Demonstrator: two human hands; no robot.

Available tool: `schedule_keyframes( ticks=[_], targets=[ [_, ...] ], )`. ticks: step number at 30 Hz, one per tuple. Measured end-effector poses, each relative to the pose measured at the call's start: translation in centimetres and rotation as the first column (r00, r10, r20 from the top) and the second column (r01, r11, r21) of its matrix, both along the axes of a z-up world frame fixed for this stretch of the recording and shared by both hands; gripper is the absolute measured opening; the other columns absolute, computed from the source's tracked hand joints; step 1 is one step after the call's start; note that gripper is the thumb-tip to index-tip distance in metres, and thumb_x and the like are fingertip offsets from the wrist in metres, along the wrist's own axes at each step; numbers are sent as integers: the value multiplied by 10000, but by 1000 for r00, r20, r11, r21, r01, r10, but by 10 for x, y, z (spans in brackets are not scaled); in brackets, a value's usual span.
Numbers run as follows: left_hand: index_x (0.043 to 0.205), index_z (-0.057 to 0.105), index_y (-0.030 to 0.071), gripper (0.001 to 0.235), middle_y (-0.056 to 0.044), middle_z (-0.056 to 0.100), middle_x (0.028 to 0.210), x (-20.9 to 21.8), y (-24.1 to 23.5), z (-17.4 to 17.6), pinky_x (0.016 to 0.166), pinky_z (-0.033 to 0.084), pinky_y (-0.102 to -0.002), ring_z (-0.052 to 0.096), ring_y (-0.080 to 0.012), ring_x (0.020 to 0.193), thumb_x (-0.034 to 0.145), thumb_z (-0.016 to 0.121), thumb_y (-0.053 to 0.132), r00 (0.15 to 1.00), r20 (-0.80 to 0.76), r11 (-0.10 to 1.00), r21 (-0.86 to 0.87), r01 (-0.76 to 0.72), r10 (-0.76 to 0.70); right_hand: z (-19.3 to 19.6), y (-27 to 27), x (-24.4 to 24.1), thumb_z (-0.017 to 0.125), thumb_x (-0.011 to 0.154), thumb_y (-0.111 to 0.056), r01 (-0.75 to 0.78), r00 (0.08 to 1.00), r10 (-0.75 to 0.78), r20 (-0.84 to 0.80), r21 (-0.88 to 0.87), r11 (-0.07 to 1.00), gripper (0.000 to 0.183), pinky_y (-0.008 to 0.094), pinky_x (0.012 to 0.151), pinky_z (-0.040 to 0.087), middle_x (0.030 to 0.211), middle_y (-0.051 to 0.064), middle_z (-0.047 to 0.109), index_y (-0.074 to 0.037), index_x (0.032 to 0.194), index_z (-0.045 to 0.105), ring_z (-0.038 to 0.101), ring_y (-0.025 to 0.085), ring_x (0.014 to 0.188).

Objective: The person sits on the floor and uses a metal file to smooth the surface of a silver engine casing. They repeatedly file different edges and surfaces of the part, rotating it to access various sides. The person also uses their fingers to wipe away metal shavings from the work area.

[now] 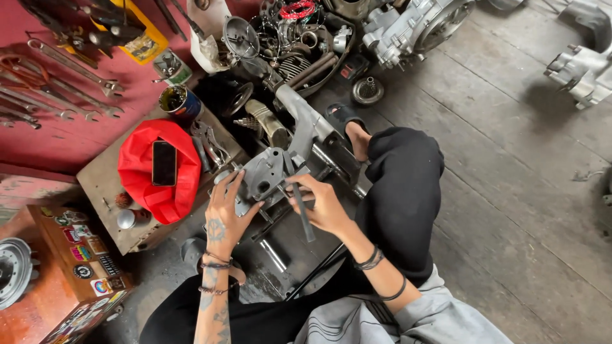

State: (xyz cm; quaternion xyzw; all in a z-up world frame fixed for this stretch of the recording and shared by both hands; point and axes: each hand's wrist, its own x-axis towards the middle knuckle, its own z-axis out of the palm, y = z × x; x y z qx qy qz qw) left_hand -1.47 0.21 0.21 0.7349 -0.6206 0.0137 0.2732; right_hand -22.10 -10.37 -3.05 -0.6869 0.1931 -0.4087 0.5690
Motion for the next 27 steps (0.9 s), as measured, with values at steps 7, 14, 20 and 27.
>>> schedule_keyframes(
  ticks=[7, 14, 20, 27],
  targets=[
    [1403, 609, 81, 710, -129, 625, 1279, 2, 0, -1, 844, 613, -480, 640, -345, 1166, 786, 873, 310, 1000, -1, 1000, 2, -1, 1, 8, -13, -15, 352, 924, 142, -166, 985, 155, 77, 168, 972, 493, 484, 832, 616, 1112, 247, 741, 22, 1309, 635, 722, 314, 1001],
    [1405, 607, 76, 702, -126, 622, 1278, 0, 1, 0, 821, 623, -459, 641, -337, 1166, 799, 863, 320, 1000, 20, 1000, 26, -17, 17, -12, -10, -11, 545, 1019, -122, -119, 993, 111, 42, 304, 945, 296, 335, 554, 621, 1014, 237, 723, 44, 1255, 614, 723, 223, 669],
    [1406, 601, 71, 690, -134, 623, 1275, 0, 2, 1, 821, 623, -460, 642, -346, 1171, 811, 856, 310, 1000, 23, 1000, 21, -10, 10, 24, 5, -13, 398, 1037, -12, 17, 984, 29, -175, 256, 966, 339, 245, 308, 537, 792, 162, 673, -26, 1364, 489, 604, 166, 376],
    [1418, 592, 74, 703, -139, 615, 1286, 2, 1, -4, 835, 621, -465, 633, -356, 1185, 808, 858, 299, 1000, 12, 1000, 29, -9, 8, 4, -6, 3, 331, 1034, -7, 50, 938, 1, -348, 139, 989, 380, 234, 310, 497, 636, 73, 581, -1, 1390, 462, 586, 153, 361]
  ],
)
